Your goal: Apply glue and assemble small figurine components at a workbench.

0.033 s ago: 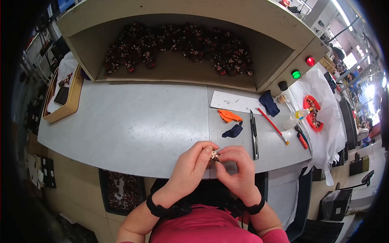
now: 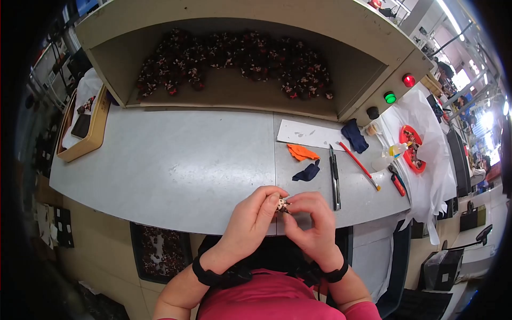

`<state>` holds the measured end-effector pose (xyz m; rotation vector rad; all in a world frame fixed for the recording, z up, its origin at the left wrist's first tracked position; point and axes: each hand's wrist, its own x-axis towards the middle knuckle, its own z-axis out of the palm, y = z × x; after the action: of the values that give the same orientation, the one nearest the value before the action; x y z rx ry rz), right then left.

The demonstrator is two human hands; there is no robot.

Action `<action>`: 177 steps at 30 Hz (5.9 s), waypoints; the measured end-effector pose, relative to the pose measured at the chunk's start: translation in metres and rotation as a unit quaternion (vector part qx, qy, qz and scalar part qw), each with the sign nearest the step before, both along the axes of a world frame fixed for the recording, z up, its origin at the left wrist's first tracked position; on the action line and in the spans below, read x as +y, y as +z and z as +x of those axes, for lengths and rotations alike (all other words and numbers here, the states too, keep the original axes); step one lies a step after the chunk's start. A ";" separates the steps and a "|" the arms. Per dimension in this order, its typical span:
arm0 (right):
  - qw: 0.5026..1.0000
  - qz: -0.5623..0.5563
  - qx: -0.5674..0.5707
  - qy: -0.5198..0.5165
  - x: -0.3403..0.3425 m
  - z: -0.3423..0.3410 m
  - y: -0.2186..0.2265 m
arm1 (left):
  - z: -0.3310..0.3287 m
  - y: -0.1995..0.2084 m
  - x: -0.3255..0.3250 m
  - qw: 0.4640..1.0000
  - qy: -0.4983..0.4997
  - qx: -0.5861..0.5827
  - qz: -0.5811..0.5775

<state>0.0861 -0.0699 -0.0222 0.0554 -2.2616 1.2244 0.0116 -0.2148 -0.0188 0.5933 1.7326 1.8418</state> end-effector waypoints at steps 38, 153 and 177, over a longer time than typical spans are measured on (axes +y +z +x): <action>0.955 -0.275 -0.114 0.005 0.003 0.012 -0.009 | 0.006 -0.007 0.005 0.983 0.004 0.183 -0.005; 0.921 0.005 -0.119 -0.372 0.199 0.046 -0.006 | -0.005 -0.003 -0.008 0.984 -0.082 -0.130 0.085; 0.985 -0.027 -0.168 0.016 0.088 0.068 0.043 | -0.009 0.003 -0.010 0.985 -0.167 0.050 0.014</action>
<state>0.1540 0.0180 0.0203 -0.1470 -2.5187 1.3985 0.0028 -0.2250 -0.0156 0.9401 1.5593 1.6258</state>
